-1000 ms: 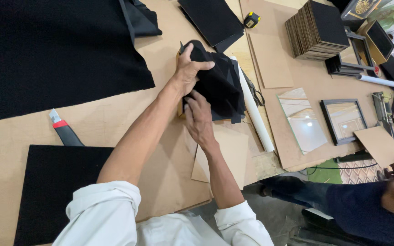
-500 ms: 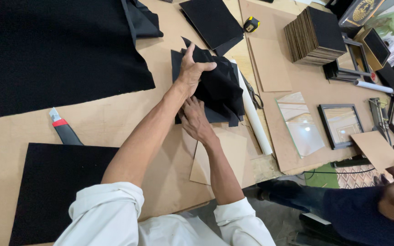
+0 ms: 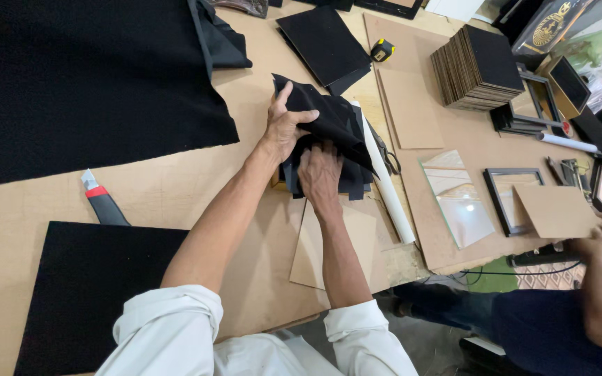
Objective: The person uses a utility knife to cut a large piece of black fabric into smaller rectangular pieces on a workbench. They repeatedly align the fabric, cut along straight lines, and stack the cut pieces. A second person is visible working nearby on a separate task.
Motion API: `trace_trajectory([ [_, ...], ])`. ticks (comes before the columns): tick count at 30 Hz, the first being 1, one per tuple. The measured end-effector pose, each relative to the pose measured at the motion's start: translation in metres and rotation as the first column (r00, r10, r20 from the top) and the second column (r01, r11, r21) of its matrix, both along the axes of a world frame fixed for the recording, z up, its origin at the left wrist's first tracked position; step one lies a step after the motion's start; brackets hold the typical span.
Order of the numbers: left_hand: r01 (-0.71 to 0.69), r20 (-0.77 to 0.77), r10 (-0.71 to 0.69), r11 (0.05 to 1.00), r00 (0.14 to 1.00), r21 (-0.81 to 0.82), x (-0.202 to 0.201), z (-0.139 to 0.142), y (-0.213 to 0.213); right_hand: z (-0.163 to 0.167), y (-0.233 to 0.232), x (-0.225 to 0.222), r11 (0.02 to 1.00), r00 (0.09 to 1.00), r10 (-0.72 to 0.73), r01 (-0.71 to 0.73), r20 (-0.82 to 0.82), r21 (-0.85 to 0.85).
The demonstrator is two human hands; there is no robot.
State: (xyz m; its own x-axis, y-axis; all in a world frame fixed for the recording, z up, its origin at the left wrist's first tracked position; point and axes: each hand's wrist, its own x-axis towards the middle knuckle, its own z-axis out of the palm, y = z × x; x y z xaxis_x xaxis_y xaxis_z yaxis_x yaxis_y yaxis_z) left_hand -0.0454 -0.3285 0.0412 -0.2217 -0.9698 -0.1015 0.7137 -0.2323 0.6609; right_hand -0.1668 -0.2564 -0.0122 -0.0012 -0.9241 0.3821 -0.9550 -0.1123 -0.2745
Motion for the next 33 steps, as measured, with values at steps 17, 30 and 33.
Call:
trace_trajectory([
  [17,0.225,0.782,-0.006,0.959,0.623,-0.172,0.029,-0.025,-0.004,0.127,0.175,-0.041,0.911,0.969,-0.06,0.151,0.239,-0.383],
  [30,0.342,0.938,0.247,0.883,0.243,-0.321,0.047,-0.01,0.019,0.058,0.033,-0.008,0.966,0.902,0.259,-0.25,0.347,-0.07],
  [33,0.279,0.89,0.342,0.861,0.303,-0.426,0.049,-0.016,0.029,0.073,0.008,-0.043,0.984,0.839,0.132,-0.046,0.529,-0.172],
])
